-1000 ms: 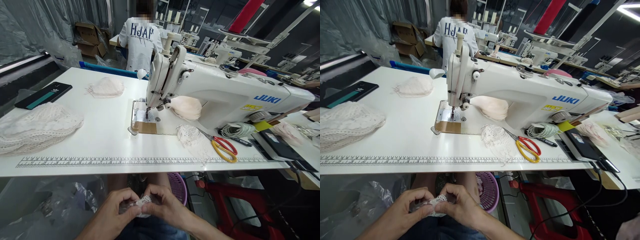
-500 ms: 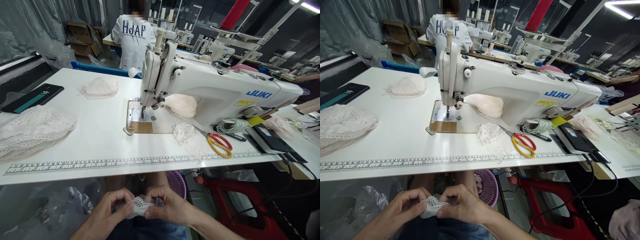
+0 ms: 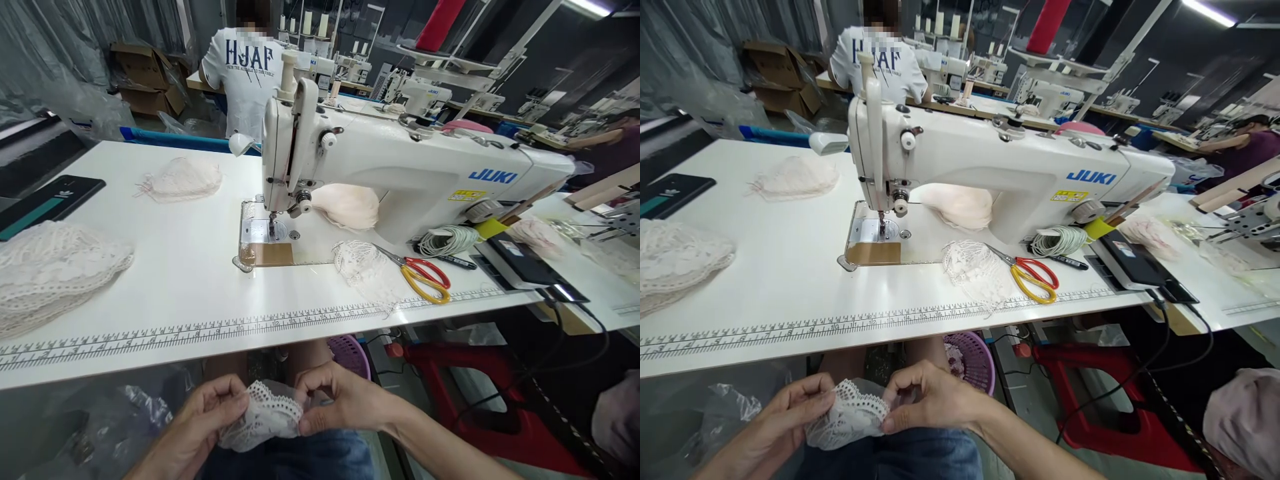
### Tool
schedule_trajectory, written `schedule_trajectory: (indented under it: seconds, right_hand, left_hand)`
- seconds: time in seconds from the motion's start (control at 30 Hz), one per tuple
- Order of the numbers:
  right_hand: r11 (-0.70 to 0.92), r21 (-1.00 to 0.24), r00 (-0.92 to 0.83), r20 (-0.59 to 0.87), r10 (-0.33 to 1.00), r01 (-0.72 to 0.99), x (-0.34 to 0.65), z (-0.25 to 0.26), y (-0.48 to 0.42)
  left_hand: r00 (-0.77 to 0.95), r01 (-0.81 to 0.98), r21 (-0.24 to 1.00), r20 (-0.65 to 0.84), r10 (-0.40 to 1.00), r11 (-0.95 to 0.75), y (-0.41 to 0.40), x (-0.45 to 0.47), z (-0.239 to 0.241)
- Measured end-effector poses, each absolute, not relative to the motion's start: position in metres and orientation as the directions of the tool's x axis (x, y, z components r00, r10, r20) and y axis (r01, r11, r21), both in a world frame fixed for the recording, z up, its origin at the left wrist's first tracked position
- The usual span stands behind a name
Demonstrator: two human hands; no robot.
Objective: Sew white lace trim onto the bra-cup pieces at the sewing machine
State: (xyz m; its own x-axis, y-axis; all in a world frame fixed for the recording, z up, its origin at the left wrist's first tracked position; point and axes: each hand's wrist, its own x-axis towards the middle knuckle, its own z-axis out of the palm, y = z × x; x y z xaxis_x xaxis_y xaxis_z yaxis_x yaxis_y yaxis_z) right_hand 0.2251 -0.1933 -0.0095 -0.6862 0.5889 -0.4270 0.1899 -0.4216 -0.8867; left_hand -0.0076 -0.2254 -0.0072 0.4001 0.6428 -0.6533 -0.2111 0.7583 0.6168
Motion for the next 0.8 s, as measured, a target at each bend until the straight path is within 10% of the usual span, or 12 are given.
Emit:
schedule_trajectory:
  seconds: [0.8]
  right_hand:
    - [-0.356, -0.921, -0.701, -0.359, 0.616, 0.158, 0.217, -0.022, -0.198]
  left_hand:
    - [0.374, 0.046, 0.766, -0.608, 0.7, 0.641, -0.217, -0.011, -0.007]
